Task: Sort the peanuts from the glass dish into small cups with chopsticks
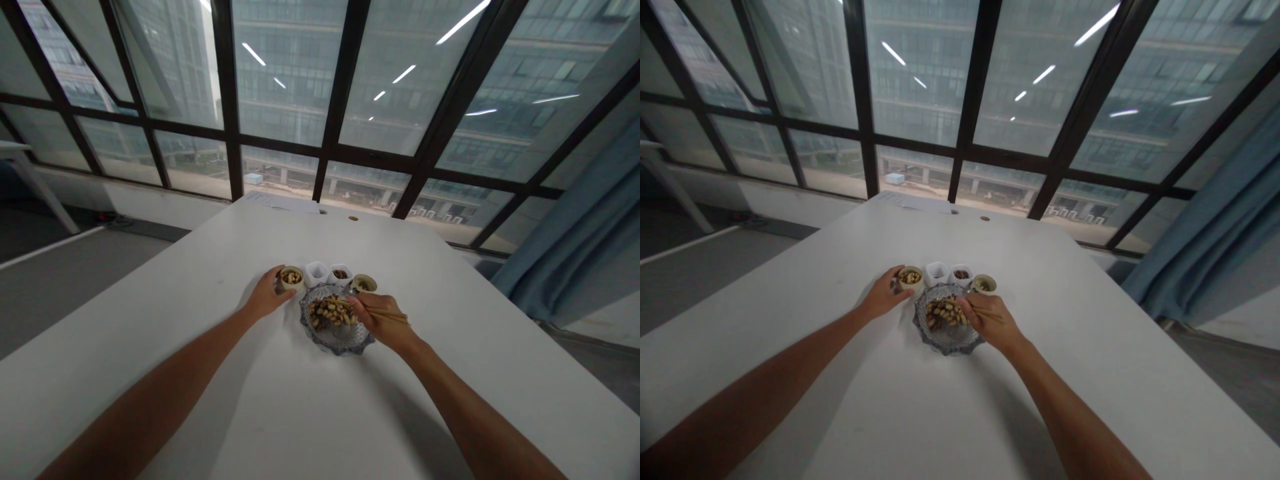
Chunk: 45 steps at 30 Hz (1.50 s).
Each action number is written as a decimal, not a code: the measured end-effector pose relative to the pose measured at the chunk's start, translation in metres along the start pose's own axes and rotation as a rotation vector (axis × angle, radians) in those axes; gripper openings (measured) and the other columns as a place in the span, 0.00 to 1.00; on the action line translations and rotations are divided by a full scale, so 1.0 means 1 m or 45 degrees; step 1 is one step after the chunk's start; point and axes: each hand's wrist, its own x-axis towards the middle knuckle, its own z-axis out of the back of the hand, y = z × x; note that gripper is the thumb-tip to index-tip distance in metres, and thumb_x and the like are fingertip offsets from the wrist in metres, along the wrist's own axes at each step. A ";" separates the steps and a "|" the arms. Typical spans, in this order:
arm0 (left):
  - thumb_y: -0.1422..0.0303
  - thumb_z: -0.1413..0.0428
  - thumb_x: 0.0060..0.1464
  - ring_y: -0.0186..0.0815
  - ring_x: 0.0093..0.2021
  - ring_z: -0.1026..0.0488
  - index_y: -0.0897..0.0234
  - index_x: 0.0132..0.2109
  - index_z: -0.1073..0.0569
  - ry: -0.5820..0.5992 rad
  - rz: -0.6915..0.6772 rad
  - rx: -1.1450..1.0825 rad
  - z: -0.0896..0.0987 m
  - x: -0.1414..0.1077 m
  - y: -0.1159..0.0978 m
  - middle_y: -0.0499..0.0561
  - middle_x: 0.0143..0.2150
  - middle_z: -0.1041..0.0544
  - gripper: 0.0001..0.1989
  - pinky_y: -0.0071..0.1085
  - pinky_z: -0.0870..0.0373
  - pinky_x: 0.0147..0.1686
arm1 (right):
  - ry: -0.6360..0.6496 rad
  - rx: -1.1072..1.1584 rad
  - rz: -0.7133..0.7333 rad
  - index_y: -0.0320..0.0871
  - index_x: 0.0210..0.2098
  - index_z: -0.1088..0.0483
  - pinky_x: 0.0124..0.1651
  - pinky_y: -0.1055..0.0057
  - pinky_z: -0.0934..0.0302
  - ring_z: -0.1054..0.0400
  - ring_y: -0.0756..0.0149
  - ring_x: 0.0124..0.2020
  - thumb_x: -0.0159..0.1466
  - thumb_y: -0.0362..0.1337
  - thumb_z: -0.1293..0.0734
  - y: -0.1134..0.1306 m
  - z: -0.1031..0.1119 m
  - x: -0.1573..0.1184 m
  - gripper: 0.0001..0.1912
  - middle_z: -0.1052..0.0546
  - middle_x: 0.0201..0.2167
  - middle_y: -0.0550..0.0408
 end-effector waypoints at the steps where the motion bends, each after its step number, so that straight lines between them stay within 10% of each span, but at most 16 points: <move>1: 0.58 0.35 0.47 0.46 0.56 0.28 0.60 0.60 0.34 0.000 0.002 0.003 0.000 0.000 0.000 0.57 0.55 0.25 0.34 0.46 0.30 0.56 | -0.011 -0.010 0.001 0.48 0.19 0.30 0.24 0.71 0.42 0.37 0.68 0.18 0.65 0.56 0.36 -0.001 0.000 -0.001 0.25 0.29 0.15 0.58; 6: 0.58 0.36 0.47 0.46 0.56 0.28 0.60 0.60 0.34 -0.005 0.009 0.004 -0.001 0.000 0.000 0.57 0.55 0.25 0.34 0.46 0.30 0.56 | -0.088 0.073 -0.088 0.48 0.19 0.28 0.24 0.71 0.38 0.34 0.67 0.17 0.62 0.56 0.33 -0.006 0.001 -0.008 0.23 0.26 0.16 0.57; 14: 0.57 0.36 0.47 0.45 0.55 0.27 0.60 0.61 0.34 0.019 0.034 -0.025 0.000 -0.001 0.000 0.57 0.56 0.25 0.35 0.45 0.29 0.56 | -0.713 0.814 -0.535 0.43 0.25 0.29 0.15 0.73 0.41 0.35 0.69 0.13 0.56 0.61 0.30 -0.037 -0.004 -0.015 0.26 0.26 0.15 0.56; 25: 0.57 0.35 0.46 0.46 0.58 0.28 0.65 0.65 0.43 -0.011 0.147 0.024 0.000 0.001 0.002 0.62 0.58 0.27 0.44 0.45 0.32 0.57 | -0.803 1.024 -0.669 0.40 0.24 0.31 0.14 0.77 0.43 0.36 0.72 0.13 0.48 0.62 0.25 -0.051 -0.004 -0.024 0.30 0.27 0.14 0.56; 36: 0.54 0.42 0.53 0.50 0.64 0.35 0.62 0.64 0.38 0.182 -0.091 0.553 -0.011 0.043 -0.065 0.61 0.61 0.28 0.34 0.50 0.48 0.66 | -0.949 1.250 -0.869 0.42 0.22 0.34 0.13 0.78 0.45 0.38 0.74 0.13 0.57 0.55 0.28 -0.061 -0.006 -0.017 0.24 0.29 0.13 0.58; 45: 0.58 0.36 0.49 0.51 0.57 0.28 0.64 0.65 0.42 0.306 -0.103 0.580 -0.031 0.061 -0.072 0.62 0.56 0.23 0.40 0.50 0.40 0.61 | -0.770 0.093 -0.101 0.43 0.28 0.26 0.25 0.72 0.34 0.28 0.67 0.20 0.67 0.55 0.39 -0.044 0.006 -0.033 0.24 0.22 0.21 0.55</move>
